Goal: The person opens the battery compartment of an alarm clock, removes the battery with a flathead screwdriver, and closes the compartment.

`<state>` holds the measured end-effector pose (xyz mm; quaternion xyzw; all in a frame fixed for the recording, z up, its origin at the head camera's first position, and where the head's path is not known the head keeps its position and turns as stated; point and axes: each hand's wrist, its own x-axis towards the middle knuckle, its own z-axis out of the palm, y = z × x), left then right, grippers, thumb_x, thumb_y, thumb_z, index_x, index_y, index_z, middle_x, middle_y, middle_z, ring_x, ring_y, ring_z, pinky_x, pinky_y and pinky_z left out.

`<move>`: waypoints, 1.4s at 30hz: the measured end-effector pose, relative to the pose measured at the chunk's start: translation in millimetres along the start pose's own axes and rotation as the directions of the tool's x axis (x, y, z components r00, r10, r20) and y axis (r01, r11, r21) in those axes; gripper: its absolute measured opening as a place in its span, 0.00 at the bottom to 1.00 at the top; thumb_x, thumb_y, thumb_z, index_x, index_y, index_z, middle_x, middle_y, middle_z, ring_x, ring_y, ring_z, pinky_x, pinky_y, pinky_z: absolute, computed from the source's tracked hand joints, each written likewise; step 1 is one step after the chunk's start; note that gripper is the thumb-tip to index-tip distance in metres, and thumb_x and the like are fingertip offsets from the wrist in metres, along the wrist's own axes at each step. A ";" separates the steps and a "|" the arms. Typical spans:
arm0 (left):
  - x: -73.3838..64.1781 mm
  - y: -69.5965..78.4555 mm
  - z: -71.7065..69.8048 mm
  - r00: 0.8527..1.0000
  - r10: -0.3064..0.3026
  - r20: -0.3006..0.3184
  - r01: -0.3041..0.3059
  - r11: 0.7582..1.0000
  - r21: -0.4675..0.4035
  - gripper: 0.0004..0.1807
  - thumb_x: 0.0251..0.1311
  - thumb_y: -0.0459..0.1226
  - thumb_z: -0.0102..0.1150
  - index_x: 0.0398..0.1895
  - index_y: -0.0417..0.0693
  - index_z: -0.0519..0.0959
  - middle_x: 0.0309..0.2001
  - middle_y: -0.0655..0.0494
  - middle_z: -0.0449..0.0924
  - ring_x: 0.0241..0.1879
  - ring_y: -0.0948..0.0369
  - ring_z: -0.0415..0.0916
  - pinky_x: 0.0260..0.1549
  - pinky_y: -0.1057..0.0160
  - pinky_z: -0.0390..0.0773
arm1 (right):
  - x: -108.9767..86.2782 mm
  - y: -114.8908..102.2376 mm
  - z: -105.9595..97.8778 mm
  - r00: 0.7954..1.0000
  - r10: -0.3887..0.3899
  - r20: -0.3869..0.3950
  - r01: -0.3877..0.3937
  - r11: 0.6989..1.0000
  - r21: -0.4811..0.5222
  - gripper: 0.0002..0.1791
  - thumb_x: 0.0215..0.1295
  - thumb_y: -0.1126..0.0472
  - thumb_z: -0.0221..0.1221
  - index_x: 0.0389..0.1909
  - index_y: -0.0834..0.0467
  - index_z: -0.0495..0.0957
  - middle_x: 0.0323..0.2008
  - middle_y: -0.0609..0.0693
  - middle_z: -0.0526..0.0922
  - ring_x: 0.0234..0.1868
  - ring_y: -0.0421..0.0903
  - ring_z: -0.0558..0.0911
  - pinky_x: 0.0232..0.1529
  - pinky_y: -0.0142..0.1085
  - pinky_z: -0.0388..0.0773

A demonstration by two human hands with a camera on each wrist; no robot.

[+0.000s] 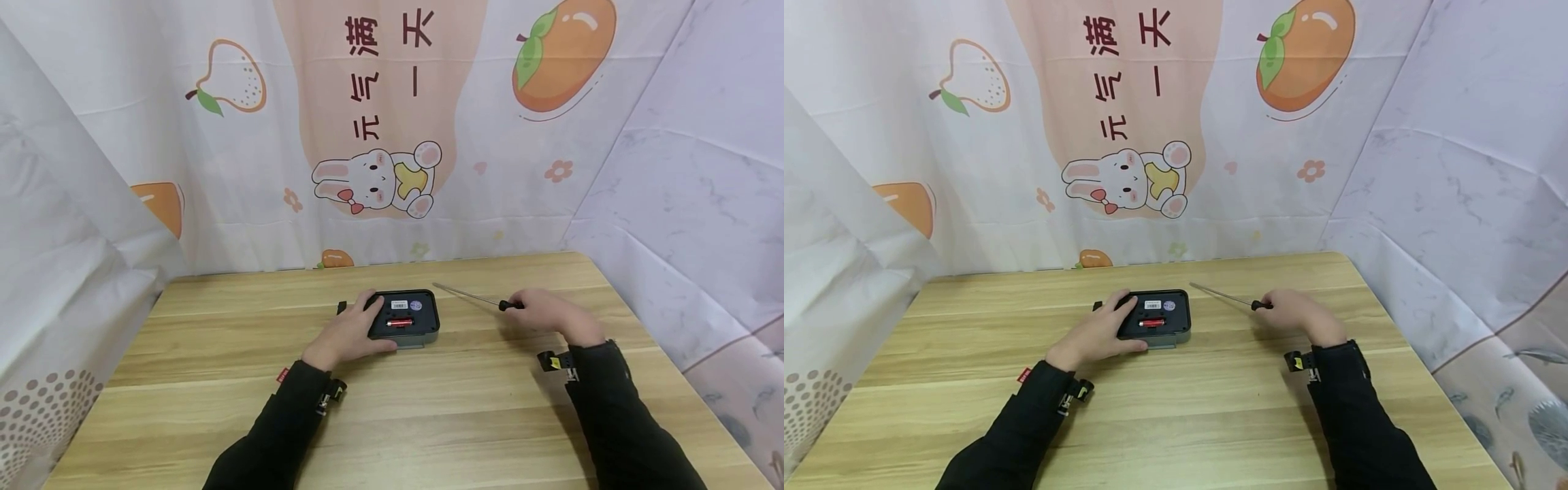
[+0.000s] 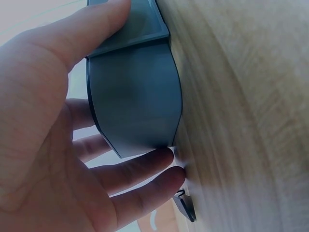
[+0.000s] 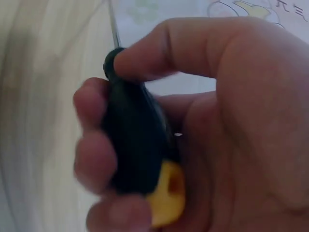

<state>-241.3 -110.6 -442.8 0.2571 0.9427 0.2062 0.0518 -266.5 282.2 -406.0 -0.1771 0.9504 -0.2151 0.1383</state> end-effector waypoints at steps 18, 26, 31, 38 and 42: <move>-1.3 -0.2 -4.0 1.000 -0.002 0.028 0.002 1.000 -0.009 0.54 0.59 0.62 0.66 0.79 0.43 0.57 0.79 0.41 0.47 0.72 0.40 0.59 0.65 0.43 0.66 | -3.6 -33.4 -37.5 0.986 0.031 -0.166 -0.077 0.958 -0.277 0.29 0.80 0.53 0.38 0.11 0.48 0.56 0.13 0.43 0.54 0.17 0.41 0.52 0.26 0.39 0.57; -0.1 -0.4 -3.7 1.000 -0.001 0.028 0.001 1.000 -0.006 0.54 0.59 0.63 0.66 0.80 0.44 0.57 0.79 0.42 0.47 0.72 0.41 0.59 0.65 0.43 0.67 | -7.1 -62.4 -54.2 0.984 -0.047 -0.171 -0.016 0.937 -0.350 0.28 0.76 0.54 0.45 0.10 0.47 0.58 0.12 0.41 0.57 0.16 0.40 0.58 0.22 0.36 0.56; 0.3 -0.9 -3.4 1.000 -0.004 0.026 0.005 1.000 -0.002 0.54 0.59 0.63 0.66 0.80 0.44 0.57 0.80 0.42 0.47 0.72 0.42 0.59 0.65 0.43 0.67 | -3.9 -77.4 -56.3 0.987 -0.081 -0.142 0.023 0.928 -0.372 0.28 0.74 0.54 0.50 0.10 0.47 0.56 0.13 0.40 0.54 0.17 0.40 0.54 0.22 0.36 0.54; 1.1 -1.9 -1.6 0.999 -0.009 0.033 0.009 1.000 -0.003 0.54 0.59 0.63 0.66 0.80 0.44 0.57 0.79 0.41 0.47 0.73 0.42 0.58 0.64 0.43 0.67 | -0.1 -98.7 -57.6 0.981 -0.126 -0.144 0.052 0.900 -0.434 0.28 0.70 0.56 0.54 0.08 0.47 0.58 0.12 0.39 0.53 0.16 0.39 0.56 0.20 0.34 0.52; 1.9 -2.5 -0.5 1.000 -0.009 0.029 0.009 1.000 -0.003 0.54 0.59 0.63 0.66 0.80 0.44 0.57 0.80 0.42 0.47 0.73 0.43 0.58 0.65 0.44 0.67 | -0.6 -111.0 -56.6 0.976 -0.142 -0.163 0.047 0.876 -0.480 0.29 0.70 0.55 0.54 0.07 0.47 0.58 0.12 0.39 0.53 0.16 0.39 0.56 0.19 0.34 0.52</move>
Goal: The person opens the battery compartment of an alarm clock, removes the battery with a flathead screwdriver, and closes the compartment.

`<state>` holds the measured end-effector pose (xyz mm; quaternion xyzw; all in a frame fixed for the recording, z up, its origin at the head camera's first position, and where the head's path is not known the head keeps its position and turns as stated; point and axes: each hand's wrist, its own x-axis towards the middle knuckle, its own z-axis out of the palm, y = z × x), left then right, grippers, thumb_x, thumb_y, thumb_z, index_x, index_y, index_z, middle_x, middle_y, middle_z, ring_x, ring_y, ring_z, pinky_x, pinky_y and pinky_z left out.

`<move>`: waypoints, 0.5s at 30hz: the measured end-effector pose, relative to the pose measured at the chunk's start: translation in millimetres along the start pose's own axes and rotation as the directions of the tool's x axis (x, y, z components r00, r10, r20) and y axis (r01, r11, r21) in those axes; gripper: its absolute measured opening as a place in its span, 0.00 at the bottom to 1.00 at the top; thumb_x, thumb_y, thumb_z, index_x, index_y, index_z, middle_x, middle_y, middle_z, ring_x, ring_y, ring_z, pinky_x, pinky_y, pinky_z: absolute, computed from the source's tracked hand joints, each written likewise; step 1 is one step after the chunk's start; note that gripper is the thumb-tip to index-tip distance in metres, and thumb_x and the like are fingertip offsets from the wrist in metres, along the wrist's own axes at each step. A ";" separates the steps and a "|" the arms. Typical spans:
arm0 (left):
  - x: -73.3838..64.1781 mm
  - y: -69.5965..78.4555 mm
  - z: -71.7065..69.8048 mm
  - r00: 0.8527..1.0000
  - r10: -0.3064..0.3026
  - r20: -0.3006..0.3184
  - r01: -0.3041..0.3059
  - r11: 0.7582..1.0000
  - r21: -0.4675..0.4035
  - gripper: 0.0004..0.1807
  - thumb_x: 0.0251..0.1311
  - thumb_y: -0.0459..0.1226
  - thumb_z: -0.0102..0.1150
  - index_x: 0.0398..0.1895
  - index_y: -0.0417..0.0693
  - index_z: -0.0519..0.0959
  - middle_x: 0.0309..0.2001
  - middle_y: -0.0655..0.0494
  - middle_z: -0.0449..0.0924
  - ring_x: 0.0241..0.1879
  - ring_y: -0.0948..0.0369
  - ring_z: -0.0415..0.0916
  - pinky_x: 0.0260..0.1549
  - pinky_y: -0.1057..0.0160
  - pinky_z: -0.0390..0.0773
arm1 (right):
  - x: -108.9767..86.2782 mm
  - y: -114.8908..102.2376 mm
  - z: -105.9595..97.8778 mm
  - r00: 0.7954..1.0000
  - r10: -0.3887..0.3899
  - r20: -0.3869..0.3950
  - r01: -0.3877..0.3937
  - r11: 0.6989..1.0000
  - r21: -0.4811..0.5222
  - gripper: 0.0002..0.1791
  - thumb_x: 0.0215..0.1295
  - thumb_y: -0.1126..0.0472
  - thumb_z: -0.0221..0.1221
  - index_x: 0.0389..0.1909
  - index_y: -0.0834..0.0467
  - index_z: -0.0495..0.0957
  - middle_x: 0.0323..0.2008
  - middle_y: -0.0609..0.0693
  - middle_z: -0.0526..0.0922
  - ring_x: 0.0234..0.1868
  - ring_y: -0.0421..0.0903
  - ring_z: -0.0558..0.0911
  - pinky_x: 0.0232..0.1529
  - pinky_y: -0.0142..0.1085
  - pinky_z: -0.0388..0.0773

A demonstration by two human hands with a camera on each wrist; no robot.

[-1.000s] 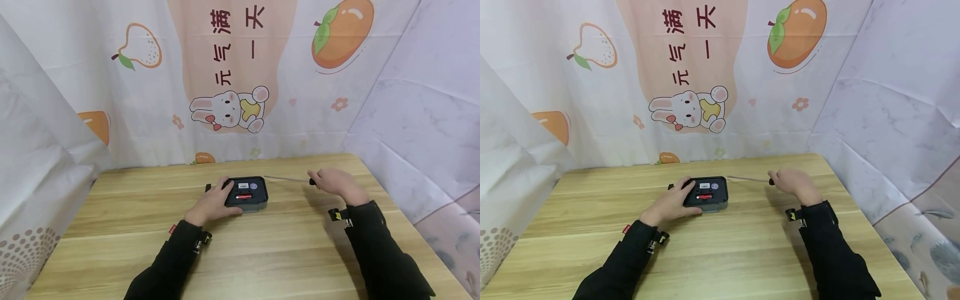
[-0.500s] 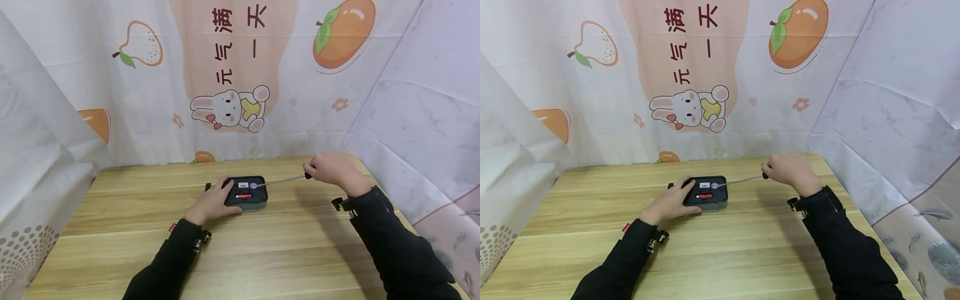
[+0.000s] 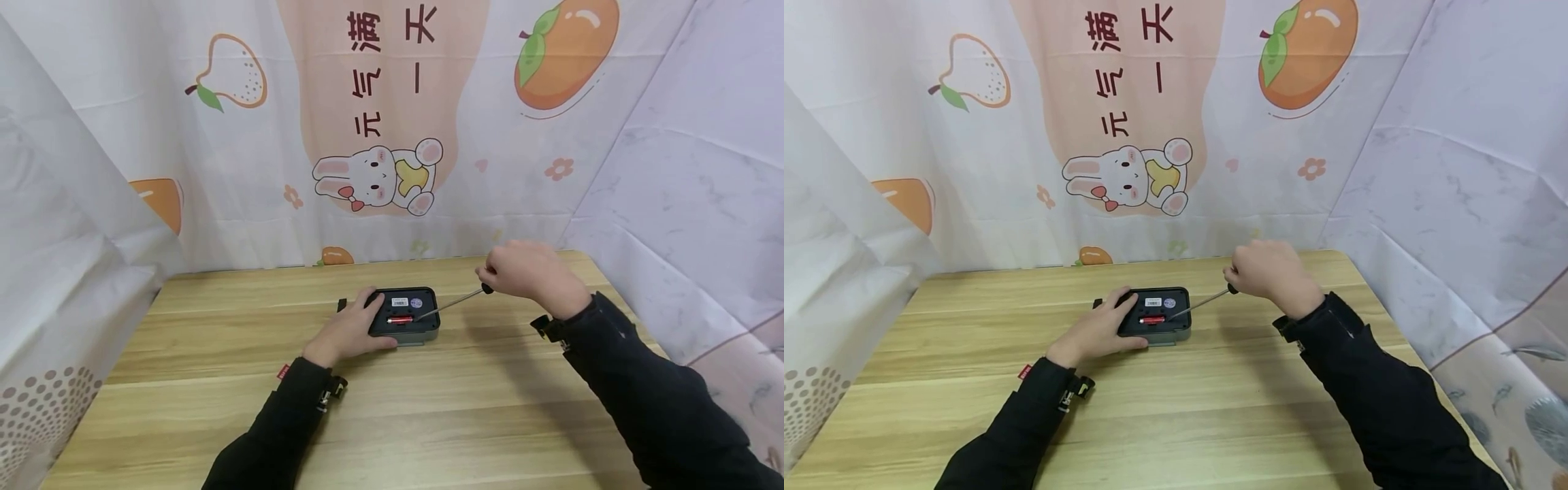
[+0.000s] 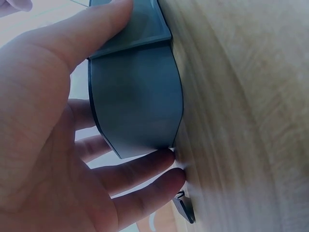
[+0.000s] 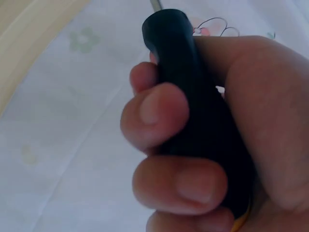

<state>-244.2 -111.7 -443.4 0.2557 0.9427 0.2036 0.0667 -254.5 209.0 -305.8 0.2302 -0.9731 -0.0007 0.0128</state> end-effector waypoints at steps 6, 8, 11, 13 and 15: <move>0.1 1.0 0.5 1.000 0.008 -0.004 -0.008 1.000 -0.001 0.53 0.59 0.63 0.66 0.80 0.45 0.57 0.79 0.43 0.47 0.73 0.42 0.58 0.65 0.44 0.67 | 2.1 -13.8 -6.7 0.999 0.008 -0.032 -0.010 0.997 -0.072 0.30 0.71 0.54 0.59 0.08 0.48 0.59 0.12 0.41 0.54 0.15 0.41 0.59 0.18 0.35 0.55; 0.2 0.8 0.7 1.000 0.007 -0.005 -0.007 1.000 0.001 0.53 0.59 0.62 0.66 0.80 0.45 0.57 0.80 0.43 0.47 0.73 0.43 0.59 0.65 0.44 0.67 | 4.4 -20.3 -10.1 0.998 -0.007 -0.069 0.000 0.995 -0.098 0.30 0.70 0.55 0.61 0.08 0.49 0.60 0.12 0.41 0.55 0.15 0.41 0.60 0.17 0.36 0.54; 0.5 0.8 0.3 1.000 0.003 -0.005 -0.003 1.000 0.000 0.53 0.59 0.62 0.66 0.80 0.44 0.57 0.80 0.43 0.47 0.73 0.43 0.58 0.65 0.44 0.67 | 9.2 -32.9 -16.1 0.992 -0.033 -0.123 0.013 0.987 -0.162 0.29 0.67 0.58 0.62 0.07 0.50 0.61 0.12 0.42 0.55 0.15 0.42 0.59 0.16 0.36 0.53; 0.6 0.6 0.4 1.000 0.000 -0.005 0.000 1.000 -0.001 0.53 0.59 0.61 0.66 0.80 0.44 0.57 0.80 0.43 0.47 0.73 0.43 0.58 0.65 0.44 0.67 | 12.6 -43.0 -19.7 0.987 -0.048 -0.155 0.015 0.978 -0.209 0.29 0.65 0.61 0.61 0.07 0.50 0.60 0.12 0.43 0.53 0.15 0.42 0.56 0.17 0.36 0.51; 0.6 0.6 0.6 1.000 -0.003 -0.004 0.003 1.000 0.000 0.53 0.59 0.61 0.66 0.80 0.45 0.57 0.80 0.44 0.47 0.73 0.43 0.58 0.65 0.44 0.67 | 15.3 -54.1 -22.9 0.983 -0.064 -0.171 0.015 0.962 -0.273 0.30 0.64 0.64 0.60 0.06 0.50 0.56 0.12 0.42 0.49 0.16 0.41 0.53 0.17 0.35 0.50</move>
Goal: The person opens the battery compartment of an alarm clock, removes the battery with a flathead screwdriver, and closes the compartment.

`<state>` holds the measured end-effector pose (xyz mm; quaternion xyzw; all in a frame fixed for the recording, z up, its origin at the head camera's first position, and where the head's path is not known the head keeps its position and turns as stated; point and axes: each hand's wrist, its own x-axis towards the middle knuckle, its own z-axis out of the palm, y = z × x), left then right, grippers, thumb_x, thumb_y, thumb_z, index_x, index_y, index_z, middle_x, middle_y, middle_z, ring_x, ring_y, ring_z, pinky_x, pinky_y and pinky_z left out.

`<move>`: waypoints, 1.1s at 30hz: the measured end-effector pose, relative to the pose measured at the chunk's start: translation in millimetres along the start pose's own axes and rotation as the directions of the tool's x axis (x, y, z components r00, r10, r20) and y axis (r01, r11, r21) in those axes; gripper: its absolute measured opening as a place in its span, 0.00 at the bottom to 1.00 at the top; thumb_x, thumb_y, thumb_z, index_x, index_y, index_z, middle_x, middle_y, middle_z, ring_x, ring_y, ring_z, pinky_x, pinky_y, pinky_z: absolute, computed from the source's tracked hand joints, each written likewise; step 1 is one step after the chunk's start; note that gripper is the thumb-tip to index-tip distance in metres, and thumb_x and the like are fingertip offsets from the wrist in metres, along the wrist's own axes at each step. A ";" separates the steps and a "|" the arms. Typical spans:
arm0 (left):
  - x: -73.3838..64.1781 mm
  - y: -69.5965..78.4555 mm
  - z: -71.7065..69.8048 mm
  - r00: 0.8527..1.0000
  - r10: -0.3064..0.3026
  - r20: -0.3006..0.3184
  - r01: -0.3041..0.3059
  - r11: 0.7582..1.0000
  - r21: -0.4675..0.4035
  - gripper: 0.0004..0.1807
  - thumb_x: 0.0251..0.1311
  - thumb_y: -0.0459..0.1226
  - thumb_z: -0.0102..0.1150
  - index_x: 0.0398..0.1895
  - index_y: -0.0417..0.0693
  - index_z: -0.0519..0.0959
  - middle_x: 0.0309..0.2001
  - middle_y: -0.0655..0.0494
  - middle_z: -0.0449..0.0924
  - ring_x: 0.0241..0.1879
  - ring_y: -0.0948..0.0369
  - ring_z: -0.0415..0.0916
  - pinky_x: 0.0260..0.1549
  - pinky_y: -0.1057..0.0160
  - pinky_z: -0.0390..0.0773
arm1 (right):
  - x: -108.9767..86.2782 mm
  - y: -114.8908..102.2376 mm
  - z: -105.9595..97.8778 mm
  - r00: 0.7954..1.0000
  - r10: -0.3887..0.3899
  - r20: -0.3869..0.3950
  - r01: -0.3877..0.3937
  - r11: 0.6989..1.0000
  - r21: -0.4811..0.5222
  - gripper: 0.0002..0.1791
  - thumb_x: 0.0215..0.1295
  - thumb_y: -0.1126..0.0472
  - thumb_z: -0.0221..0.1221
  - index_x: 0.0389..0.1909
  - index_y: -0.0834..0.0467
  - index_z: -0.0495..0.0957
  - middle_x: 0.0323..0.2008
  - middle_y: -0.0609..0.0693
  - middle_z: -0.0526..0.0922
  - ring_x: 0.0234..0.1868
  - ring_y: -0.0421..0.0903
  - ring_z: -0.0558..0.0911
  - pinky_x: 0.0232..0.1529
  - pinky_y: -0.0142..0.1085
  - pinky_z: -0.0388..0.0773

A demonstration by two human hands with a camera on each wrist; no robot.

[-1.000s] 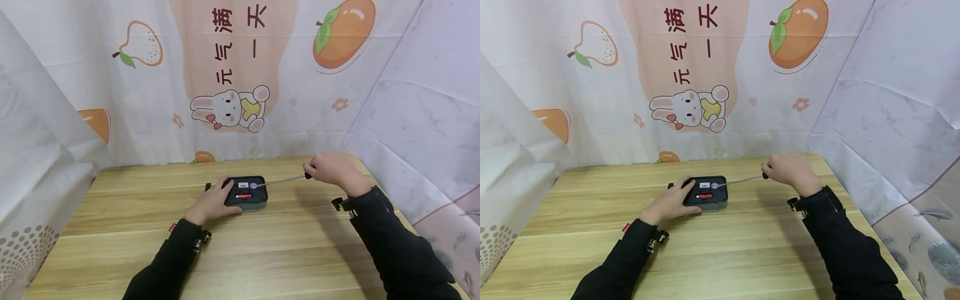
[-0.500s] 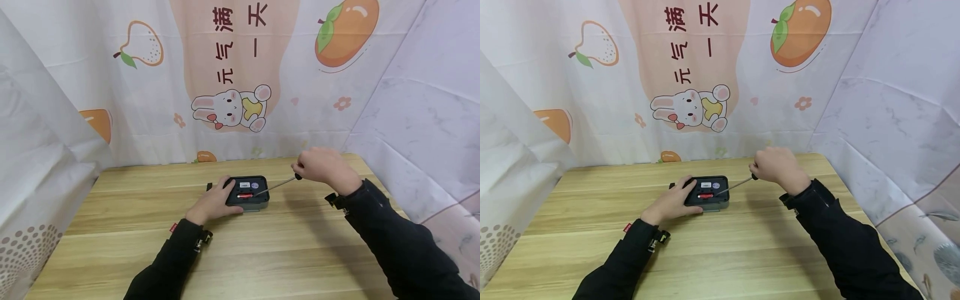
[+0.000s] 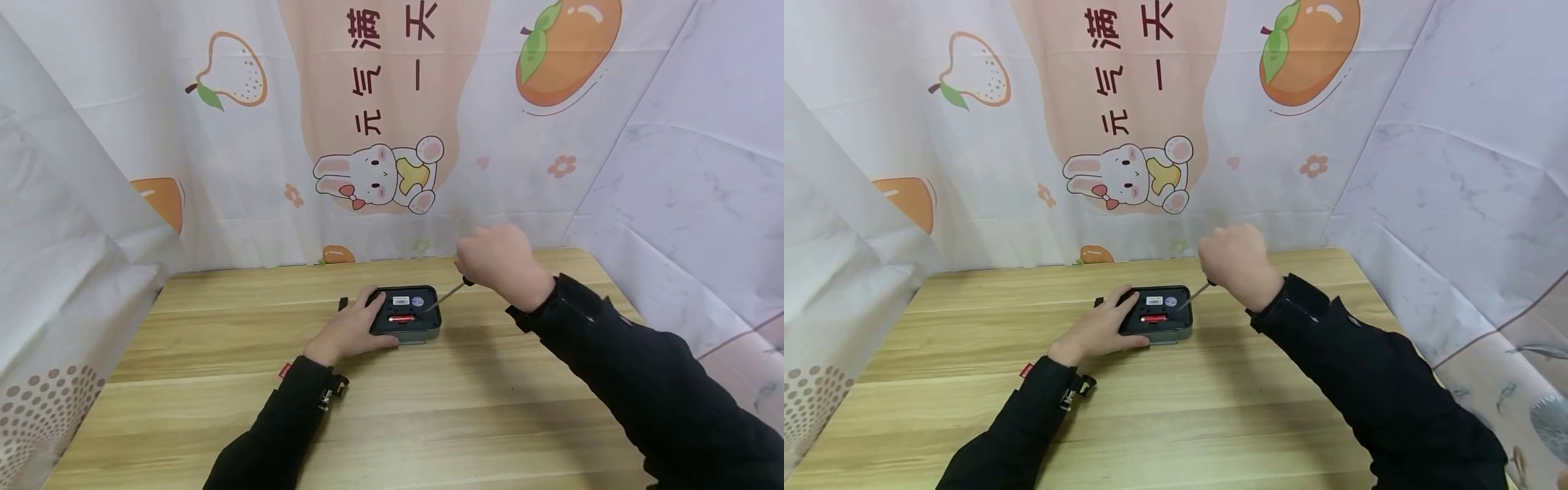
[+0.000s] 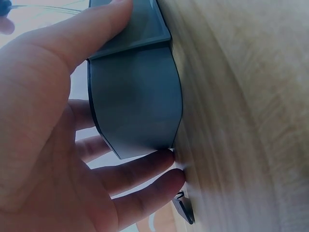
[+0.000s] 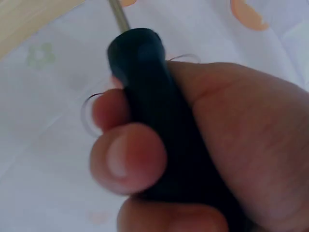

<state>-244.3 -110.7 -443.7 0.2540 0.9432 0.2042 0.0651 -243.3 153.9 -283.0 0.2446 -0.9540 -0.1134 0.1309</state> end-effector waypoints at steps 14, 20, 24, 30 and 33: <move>0.7 4.8 -1.5 1.000 -0.010 0.000 0.010 1.000 0.007 0.53 0.59 0.62 0.66 0.80 0.46 0.58 0.79 0.44 0.48 0.73 0.43 0.58 0.65 0.44 0.67 | 18.7 -52.5 -24.4 0.996 0.036 0.078 -0.014 0.962 -0.273 0.32 0.62 0.74 0.55 0.10 0.50 0.46 0.17 0.44 0.42 0.20 0.40 0.45 0.20 0.34 0.42; -0.4 4.8 -2.7 1.000 -0.008 -0.002 0.008 1.000 0.000 0.53 0.59 0.62 0.67 0.79 0.45 0.58 0.79 0.43 0.48 0.72 0.42 0.59 0.65 0.43 0.66 | 20.8 -53.4 -21.0 0.989 0.073 0.129 -0.031 0.954 -0.299 0.33 0.66 0.72 0.55 0.10 0.51 0.46 0.16 0.44 0.42 0.20 0.40 0.45 0.19 0.34 0.42; -1.6 2.8 -1.9 1.000 -0.008 0.000 0.008 1.000 0.006 0.53 0.59 0.62 0.67 0.79 0.44 0.58 0.79 0.43 0.48 0.72 0.43 0.59 0.65 0.44 0.66 | 22.5 -53.9 -16.4 0.982 0.112 0.154 -0.059 0.947 -0.315 0.32 0.64 0.74 0.52 0.12 0.51 0.43 0.17 0.45 0.40 0.21 0.41 0.42 0.20 0.34 0.41; -1.6 2.5 -1.6 1.000 -0.004 -0.003 0.004 1.000 0.002 0.52 0.59 0.61 0.67 0.79 0.44 0.59 0.79 0.43 0.49 0.72 0.43 0.60 0.65 0.44 0.66 | 27.3 -59.1 -10.7 0.963 0.181 0.202 -0.097 0.924 -0.370 0.26 0.56 0.75 0.47 0.15 0.51 0.41 0.17 0.46 0.40 0.21 0.42 0.39 0.22 0.35 0.40; -1.4 3.8 -2.1 1.000 -0.004 -0.005 0.004 1.000 0.002 0.53 0.59 0.62 0.67 0.79 0.44 0.59 0.79 0.43 0.49 0.71 0.43 0.60 0.65 0.44 0.67 | 28.4 -60.9 -10.5 0.957 0.192 0.215 -0.100 0.921 -0.376 0.26 0.55 0.74 0.47 0.15 0.51 0.42 0.16 0.46 0.40 0.21 0.42 0.40 0.21 0.35 0.40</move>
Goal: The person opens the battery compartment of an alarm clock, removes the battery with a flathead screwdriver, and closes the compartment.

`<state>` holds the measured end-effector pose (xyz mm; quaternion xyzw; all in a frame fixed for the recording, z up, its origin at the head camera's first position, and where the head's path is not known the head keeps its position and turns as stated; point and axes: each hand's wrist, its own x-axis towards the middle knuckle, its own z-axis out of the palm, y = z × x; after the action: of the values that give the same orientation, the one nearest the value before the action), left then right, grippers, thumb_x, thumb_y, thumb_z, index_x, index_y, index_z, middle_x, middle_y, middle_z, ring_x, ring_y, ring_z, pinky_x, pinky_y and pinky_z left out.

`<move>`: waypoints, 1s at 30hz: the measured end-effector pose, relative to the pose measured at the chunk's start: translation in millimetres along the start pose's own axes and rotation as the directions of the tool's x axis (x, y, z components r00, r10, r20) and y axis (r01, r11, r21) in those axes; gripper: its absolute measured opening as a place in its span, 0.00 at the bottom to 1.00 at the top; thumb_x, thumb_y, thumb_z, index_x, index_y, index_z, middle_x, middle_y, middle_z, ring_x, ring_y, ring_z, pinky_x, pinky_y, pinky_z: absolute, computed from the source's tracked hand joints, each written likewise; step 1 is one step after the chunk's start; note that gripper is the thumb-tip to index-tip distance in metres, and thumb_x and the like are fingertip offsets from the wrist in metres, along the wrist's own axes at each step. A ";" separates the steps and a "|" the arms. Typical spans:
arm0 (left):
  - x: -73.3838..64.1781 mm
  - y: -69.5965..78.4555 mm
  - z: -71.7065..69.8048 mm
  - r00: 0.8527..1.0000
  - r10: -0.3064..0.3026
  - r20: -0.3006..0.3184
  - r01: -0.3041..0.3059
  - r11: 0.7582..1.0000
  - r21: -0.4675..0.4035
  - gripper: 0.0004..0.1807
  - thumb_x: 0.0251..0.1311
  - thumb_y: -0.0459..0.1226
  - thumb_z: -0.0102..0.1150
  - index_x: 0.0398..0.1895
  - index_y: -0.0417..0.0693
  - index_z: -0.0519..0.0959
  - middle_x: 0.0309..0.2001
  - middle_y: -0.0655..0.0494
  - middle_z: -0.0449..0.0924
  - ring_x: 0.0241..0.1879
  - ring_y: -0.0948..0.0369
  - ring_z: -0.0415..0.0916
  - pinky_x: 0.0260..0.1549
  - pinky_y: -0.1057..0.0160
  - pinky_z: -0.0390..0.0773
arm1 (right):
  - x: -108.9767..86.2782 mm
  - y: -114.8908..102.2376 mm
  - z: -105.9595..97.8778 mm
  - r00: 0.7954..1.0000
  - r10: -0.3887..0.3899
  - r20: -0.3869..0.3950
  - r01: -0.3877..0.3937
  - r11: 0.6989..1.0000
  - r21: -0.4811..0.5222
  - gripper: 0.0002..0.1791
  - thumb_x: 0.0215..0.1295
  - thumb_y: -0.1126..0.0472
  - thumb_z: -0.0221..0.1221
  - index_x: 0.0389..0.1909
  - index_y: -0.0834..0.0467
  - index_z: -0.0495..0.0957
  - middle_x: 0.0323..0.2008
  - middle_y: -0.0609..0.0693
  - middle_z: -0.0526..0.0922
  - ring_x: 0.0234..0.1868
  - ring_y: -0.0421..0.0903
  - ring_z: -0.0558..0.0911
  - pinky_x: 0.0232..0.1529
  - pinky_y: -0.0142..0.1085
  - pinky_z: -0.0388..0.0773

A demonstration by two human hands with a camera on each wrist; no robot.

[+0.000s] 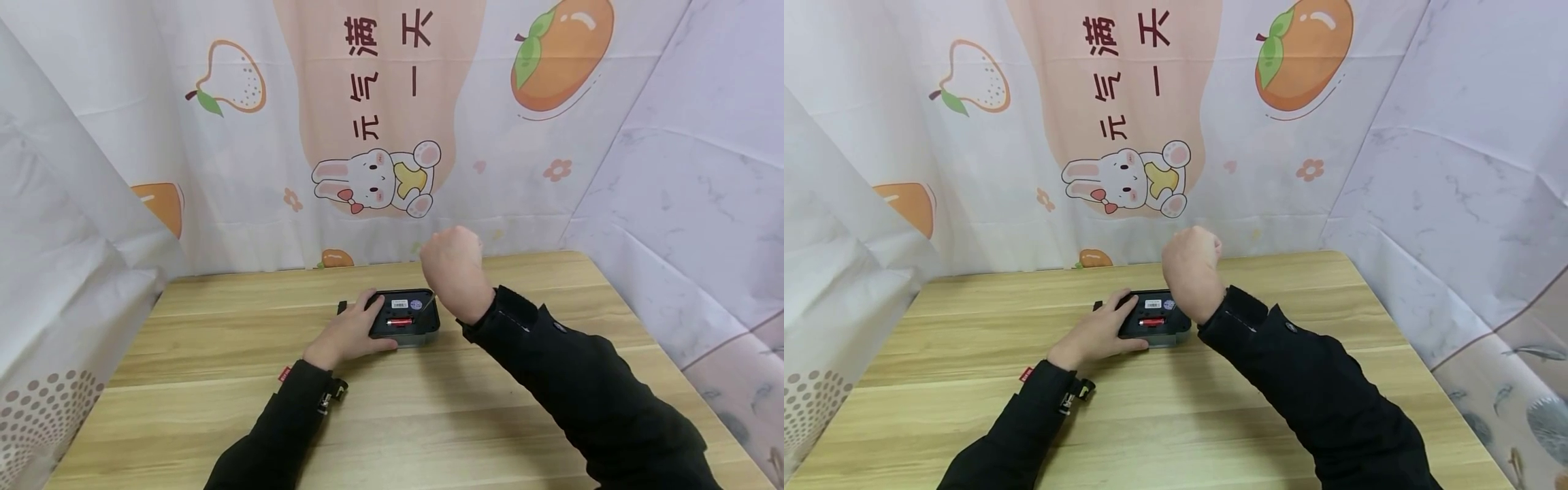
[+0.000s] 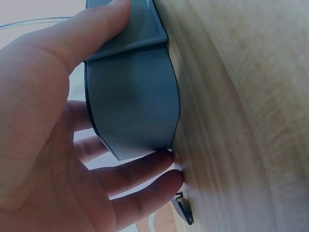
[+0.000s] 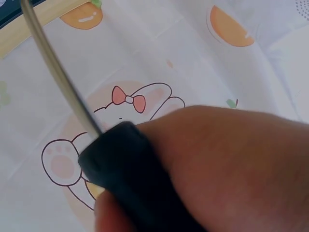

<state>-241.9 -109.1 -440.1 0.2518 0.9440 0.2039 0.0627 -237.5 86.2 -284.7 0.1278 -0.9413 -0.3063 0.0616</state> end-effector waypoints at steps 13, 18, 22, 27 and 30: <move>-0.4 1.4 0.5 1.000 0.007 -0.006 -0.007 1.000 0.013 0.53 0.59 0.61 0.67 0.79 0.43 0.58 0.79 0.42 0.49 0.72 0.43 0.60 0.65 0.44 0.67 | 0.3 25.4 30.4 0.996 0.065 -0.055 -0.051 0.972 0.231 0.27 0.59 0.70 0.54 0.06 0.48 0.55 0.12 0.43 0.52 0.16 0.40 0.54 0.16 0.35 0.56; 0.1 -1.3 1.2 1.000 -0.001 0.000 0.001 1.000 0.025 0.53 0.59 0.61 0.66 0.79 0.43 0.58 0.79 0.42 0.49 0.72 0.44 0.60 0.66 0.45 0.66 | 1.8 42.1 48.3 0.997 0.052 0.054 -0.068 0.935 0.347 0.25 0.65 0.63 0.53 0.07 0.49 0.63 0.12 0.44 0.60 0.17 0.43 0.62 0.18 0.38 0.63; 0.3 -2.2 0.8 1.000 0.002 -0.001 -0.002 1.000 0.030 0.53 0.59 0.62 0.67 0.79 0.43 0.58 0.79 0.42 0.49 0.71 0.43 0.62 0.65 0.45 0.67 | -3.3 56.6 76.8 0.987 0.038 0.154 -0.108 0.872 0.478 0.25 0.69 0.59 0.48 0.08 0.50 0.66 0.13 0.45 0.63 0.17 0.44 0.61 0.19 0.38 0.58; 0.1 -1.9 -0.2 1.000 0.002 -0.010 -0.002 0.999 0.041 0.53 0.58 0.61 0.67 0.78 0.41 0.59 0.78 0.40 0.51 0.69 0.43 0.64 0.64 0.46 0.69 | -16.0 65.2 122.8 0.976 -0.065 0.210 -0.082 0.778 0.623 0.28 0.74 0.55 0.40 0.08 0.49 0.62 0.14 0.45 0.61 0.18 0.44 0.59 0.24 0.40 0.60; 0.6 -2.1 -0.7 1.000 -0.002 -0.012 0.002 0.999 0.047 0.53 0.58 0.61 0.68 0.78 0.42 0.59 0.78 0.41 0.51 0.69 0.43 0.65 0.64 0.47 0.69 | -20.3 65.3 144.3 0.964 -0.135 0.231 -0.061 0.729 0.681 0.30 0.78 0.53 0.38 0.10 0.50 0.64 0.14 0.46 0.64 0.19 0.45 0.65 0.32 0.44 0.67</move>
<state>-243.5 -110.7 -440.4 0.2510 0.9491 0.1831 0.0511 -259.3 223.7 -362.9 0.1183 -0.9844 0.0457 -0.1221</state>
